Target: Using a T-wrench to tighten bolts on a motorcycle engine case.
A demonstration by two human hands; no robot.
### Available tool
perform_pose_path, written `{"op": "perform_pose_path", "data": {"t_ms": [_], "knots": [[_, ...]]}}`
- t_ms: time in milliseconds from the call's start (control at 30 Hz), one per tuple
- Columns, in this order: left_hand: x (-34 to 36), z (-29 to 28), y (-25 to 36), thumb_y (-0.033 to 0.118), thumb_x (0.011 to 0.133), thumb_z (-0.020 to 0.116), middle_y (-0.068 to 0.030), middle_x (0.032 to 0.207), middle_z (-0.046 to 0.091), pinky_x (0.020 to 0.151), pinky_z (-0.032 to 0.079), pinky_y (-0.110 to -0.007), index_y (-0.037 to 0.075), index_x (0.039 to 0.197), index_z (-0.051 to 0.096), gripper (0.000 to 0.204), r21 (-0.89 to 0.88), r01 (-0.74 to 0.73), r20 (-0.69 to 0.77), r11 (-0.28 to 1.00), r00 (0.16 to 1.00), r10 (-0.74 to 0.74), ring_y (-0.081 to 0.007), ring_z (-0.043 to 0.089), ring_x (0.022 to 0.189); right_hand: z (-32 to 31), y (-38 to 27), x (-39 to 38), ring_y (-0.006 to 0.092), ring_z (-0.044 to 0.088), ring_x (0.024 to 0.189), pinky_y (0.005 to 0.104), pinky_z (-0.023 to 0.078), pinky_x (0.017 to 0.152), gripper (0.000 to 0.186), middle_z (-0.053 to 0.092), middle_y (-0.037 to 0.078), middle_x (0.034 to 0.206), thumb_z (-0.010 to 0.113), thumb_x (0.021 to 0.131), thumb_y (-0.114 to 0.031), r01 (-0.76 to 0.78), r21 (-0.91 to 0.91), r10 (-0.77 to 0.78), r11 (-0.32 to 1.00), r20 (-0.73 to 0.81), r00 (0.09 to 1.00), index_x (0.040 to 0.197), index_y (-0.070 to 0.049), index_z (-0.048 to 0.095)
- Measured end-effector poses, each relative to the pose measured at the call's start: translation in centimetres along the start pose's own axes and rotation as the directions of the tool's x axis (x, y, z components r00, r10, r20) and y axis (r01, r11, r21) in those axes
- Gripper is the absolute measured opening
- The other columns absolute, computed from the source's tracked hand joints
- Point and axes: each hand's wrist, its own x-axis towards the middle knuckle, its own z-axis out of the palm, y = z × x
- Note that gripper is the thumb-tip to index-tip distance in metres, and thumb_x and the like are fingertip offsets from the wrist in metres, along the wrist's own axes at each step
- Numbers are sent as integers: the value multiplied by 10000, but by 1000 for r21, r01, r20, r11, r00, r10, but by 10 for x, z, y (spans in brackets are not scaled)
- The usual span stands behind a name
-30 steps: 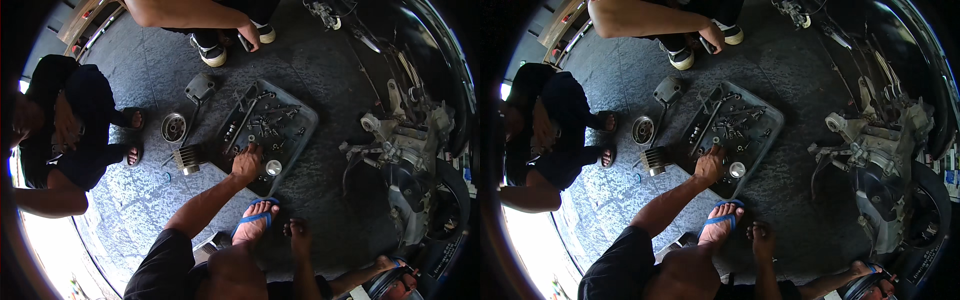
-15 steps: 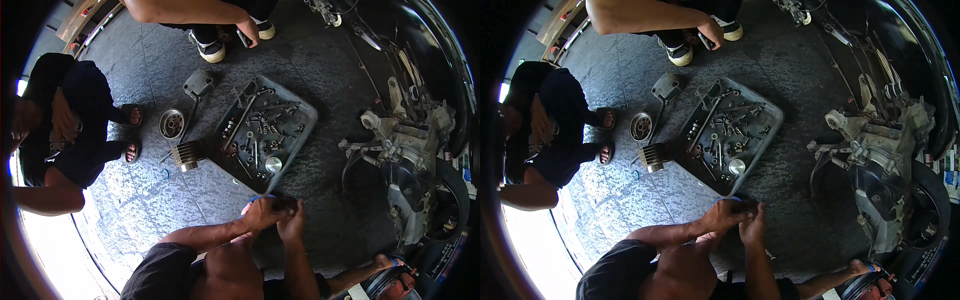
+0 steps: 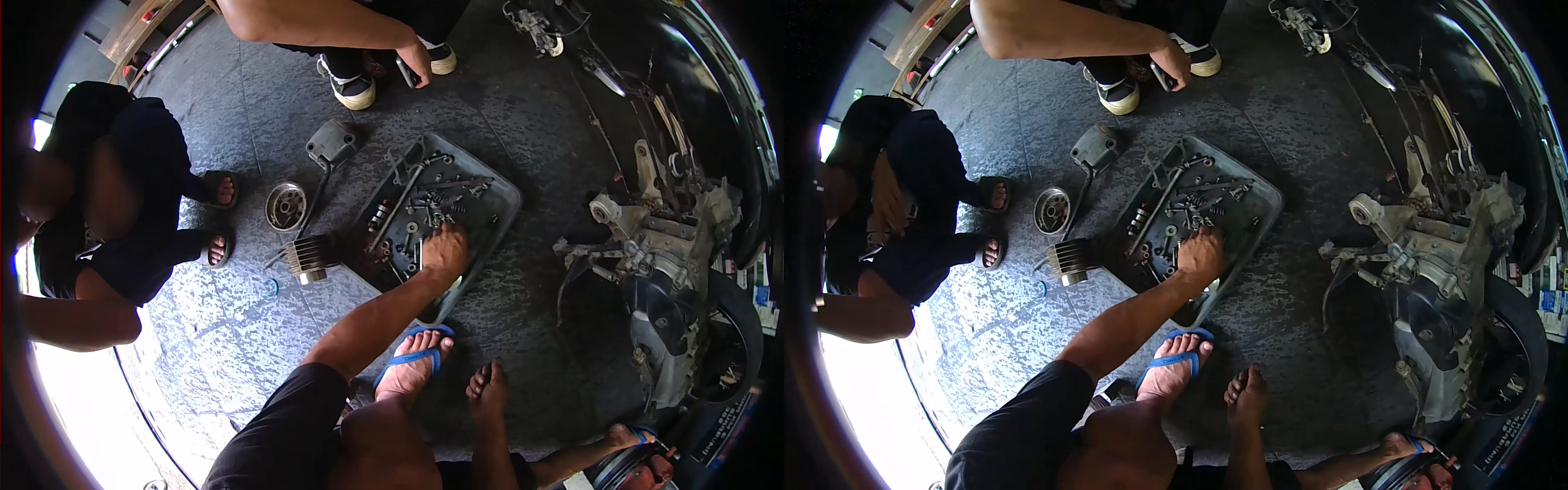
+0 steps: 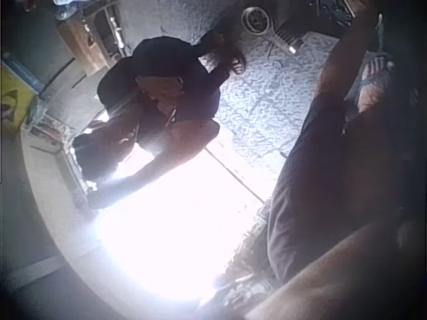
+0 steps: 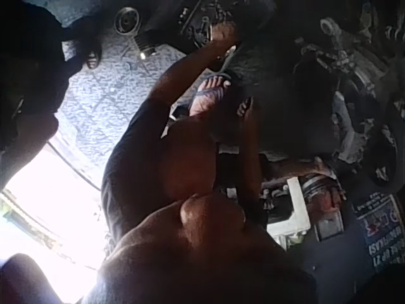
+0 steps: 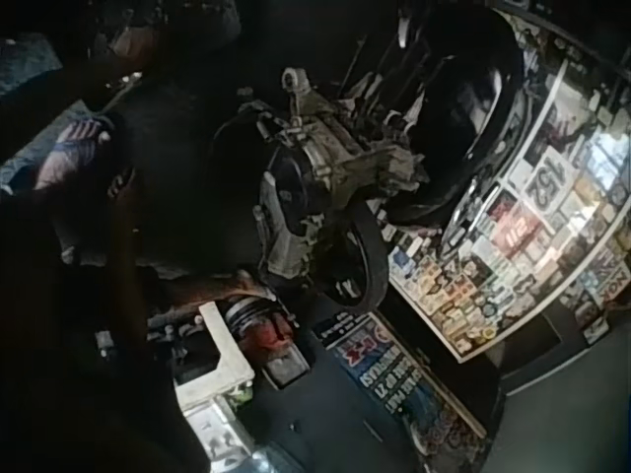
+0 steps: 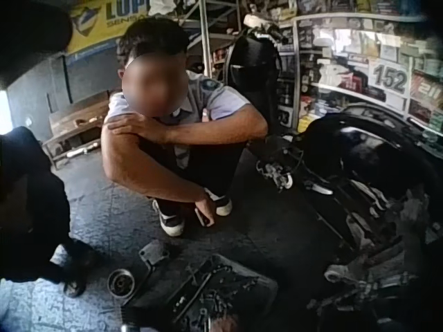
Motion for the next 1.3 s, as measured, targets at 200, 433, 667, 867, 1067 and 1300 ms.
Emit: {"op": "perform_pose_path", "data": {"t_ms": [200, 433, 667, 867, 1067, 1300], "knots": [[-10, -13, 3, 240, 830, 580, -210, 1045, 606, 785, 509, -450, 34, 1061, 589, 309, -162, -82, -77, 983, 995, 70, -372, 628, 916, -16, 6, -2, 84, 329, 409, 249, 276, 393, 383, 372, -29, 553, 478, 966, -440, -21, -45, 16, 999, -90, 996, 726, -145, 433], [4, -24, -59, 315, 875, 587, -185, 973, 636, 709, 513, -479, 110, 982, 647, 239, -249, 13, -360, 968, 927, -105, -387, 636, 851, -6, 4, -7, 91, 337, 421, 252, 266, 392, 355, 369, -24, 557, 442, 983, -389, -5, -51, 0, 999, -98, 995, 725, -146, 423], [38, -43, -76, 440, 863, 587, -162, 1004, 657, 746, 520, -469, 156, 1028, 672, 339, 17, 162, -75, 987, 984, -160, -377, 648, 888, -3, 3, -3, 78, 331, 415, 241, 275, 400, 383, 359, -36, 544, 494, 956, -412, 7, -103, -11, 995, -34, 999, 685, -153, 412], [37, -45, -83, 291, 856, 619, -170, 951, 663, 769, 499, -417, 51, 981, 642, 271, -269, -8, -354, 963, 931, -91, -336, 648, 868, 7, -2, -8, 91, 338, 416, 252, 279, 403, 387, 357, -30, 545, 504, 953, -403, 33, -97, -37, 995, -37, 999, 676, -155, 397], [-25, -76, -40, 136, 824, 562, -163, 767, 632, 662, 480, -390, -3, 868, 597, 149, -736, -108, -285, 669, 945, -160, -308, 622, 716, -7, 0, -2, 132, 432, 514, 289, 337, 468, 324, 452, -1, 623, 477, 969, -390, 25, -16, -25, 1000, 30, 999, 760, -141, 483], [-156, -83, 37, 152, 779, 642, -151, 797, 666, 690, 528, -371, 33, 968, 649, 223, -737, -24, 239, 675, 926, 294, -285, 674, 765, 49, -3, 7, 211, 562, 634, 345, 426, 581, 354, 587, 50, 731, 456, 973, -426, 36, 358, -80, 933, 108, 991, 868, -119, 595]]}}
